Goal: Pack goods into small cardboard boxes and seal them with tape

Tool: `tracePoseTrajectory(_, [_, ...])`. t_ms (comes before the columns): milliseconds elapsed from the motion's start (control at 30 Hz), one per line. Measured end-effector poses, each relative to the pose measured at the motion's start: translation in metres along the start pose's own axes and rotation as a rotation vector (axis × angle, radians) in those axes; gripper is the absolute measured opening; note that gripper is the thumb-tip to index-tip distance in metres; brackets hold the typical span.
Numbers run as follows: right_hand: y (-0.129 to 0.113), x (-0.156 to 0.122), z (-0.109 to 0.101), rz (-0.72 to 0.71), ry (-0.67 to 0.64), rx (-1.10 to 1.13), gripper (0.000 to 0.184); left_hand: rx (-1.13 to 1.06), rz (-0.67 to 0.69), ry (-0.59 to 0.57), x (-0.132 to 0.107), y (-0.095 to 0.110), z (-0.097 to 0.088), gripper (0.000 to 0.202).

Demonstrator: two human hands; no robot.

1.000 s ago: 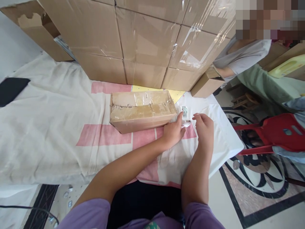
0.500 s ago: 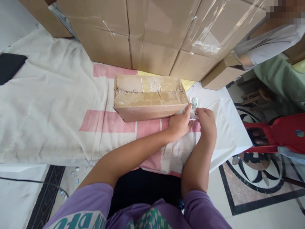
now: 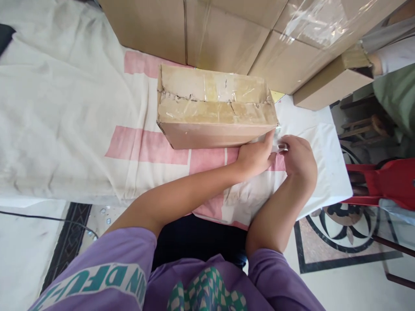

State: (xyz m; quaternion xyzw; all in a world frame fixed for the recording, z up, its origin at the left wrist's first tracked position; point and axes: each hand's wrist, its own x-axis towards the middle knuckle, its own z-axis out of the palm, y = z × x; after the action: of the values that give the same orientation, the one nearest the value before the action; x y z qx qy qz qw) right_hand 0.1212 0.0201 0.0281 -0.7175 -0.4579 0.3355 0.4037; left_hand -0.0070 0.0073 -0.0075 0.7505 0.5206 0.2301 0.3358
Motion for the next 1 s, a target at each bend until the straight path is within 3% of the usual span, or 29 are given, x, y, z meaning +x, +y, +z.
tracePoseTrajectory(200, [0.007,0.006,0.000,0.009,0.049,0.024,0.013,-0.011,-0.011,0.000,0.000,0.000,-0.002,0.072])
tracePoseTrajectory(600, [0.012,0.005,-0.004,-0.014,-0.100,0.292,0.014,-0.042,-0.011,-0.009,0.000,-0.001,-0.002,0.074])
tracePoseTrajectory(1000, [0.011,-0.001,-0.013,-0.009,-0.144,0.263,0.011,0.026,-0.026,0.003,-0.002,0.002,-0.004,0.074])
